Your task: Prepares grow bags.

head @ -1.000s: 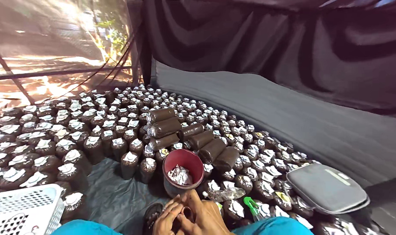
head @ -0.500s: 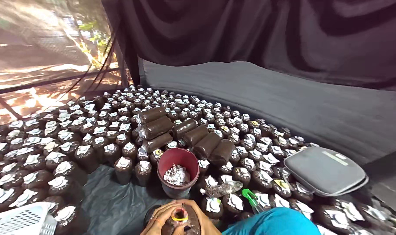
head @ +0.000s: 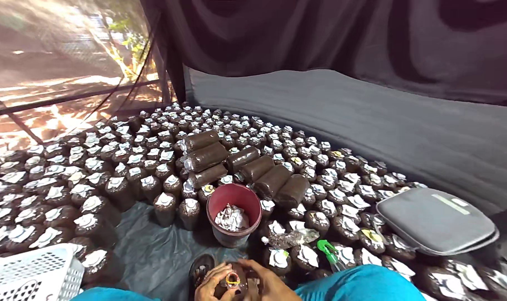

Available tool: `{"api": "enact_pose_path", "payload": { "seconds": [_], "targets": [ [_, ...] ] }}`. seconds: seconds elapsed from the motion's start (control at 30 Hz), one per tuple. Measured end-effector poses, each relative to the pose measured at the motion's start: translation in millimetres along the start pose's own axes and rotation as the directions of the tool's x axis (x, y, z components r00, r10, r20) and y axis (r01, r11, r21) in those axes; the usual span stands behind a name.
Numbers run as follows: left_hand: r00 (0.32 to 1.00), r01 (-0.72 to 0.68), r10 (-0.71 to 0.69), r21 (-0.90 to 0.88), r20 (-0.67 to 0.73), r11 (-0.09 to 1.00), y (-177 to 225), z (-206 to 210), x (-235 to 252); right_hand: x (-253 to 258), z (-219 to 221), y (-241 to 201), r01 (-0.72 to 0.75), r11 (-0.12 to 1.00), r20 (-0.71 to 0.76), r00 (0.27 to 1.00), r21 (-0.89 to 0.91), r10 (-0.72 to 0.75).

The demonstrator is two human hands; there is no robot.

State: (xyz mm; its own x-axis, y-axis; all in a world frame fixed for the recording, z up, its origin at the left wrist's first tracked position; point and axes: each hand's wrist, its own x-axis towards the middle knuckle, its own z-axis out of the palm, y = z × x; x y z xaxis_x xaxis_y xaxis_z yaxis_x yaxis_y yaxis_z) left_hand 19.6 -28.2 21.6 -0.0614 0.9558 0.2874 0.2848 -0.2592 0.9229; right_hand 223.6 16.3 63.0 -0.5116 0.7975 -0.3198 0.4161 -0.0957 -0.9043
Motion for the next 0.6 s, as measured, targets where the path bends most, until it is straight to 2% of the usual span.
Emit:
{"api": "enact_pose_path", "payload": {
  "seconds": [0.1,0.13,0.2,0.33,0.5,0.57,0.6],
  "targets": [
    [0.993,0.117,-0.114,0.075,-0.037,0.99,-28.8,13.0,-3.5,8.6,6.5,8.0,0.014,0.989,-0.245,0.968,-0.146,-0.049],
    [0.99,0.137,-0.135,0.092,-0.034,0.986,-34.7,17.3,-1.3,12.5,11.5,10.5,0.019,0.98,-0.278,0.958,-0.198,-0.074],
    [0.989,0.148,-0.147,0.111,-0.013,0.983,-41.9,27.2,4.9,22.0,21.4,14.9,-0.017,0.953,-0.283,0.956,-0.303,-0.073],
    [0.978,0.199,-0.208,0.177,0.035,0.964,-56.3,42.3,4.6,40.0,32.7,27.5,-0.187,0.878,-0.246,0.966,-0.44,0.083],
    [0.951,0.265,-0.296,0.267,0.084,0.926,-72.6,46.1,6.8,54.0,38.4,54.0,-0.209,0.864,-0.223,0.968,-0.459,0.116],
    [0.939,0.288,-0.33,0.296,0.102,0.911,-74.7,42.3,10.1,56.6,36.9,58.3,-0.206,0.912,-0.228,0.965,-0.355,0.129],
    [0.933,0.301,-0.344,0.296,0.106,0.907,-73.2,40.0,11.2,56.8,34.7,60.7,-0.211,0.949,-0.237,0.959,-0.233,0.155]
  ]
}}
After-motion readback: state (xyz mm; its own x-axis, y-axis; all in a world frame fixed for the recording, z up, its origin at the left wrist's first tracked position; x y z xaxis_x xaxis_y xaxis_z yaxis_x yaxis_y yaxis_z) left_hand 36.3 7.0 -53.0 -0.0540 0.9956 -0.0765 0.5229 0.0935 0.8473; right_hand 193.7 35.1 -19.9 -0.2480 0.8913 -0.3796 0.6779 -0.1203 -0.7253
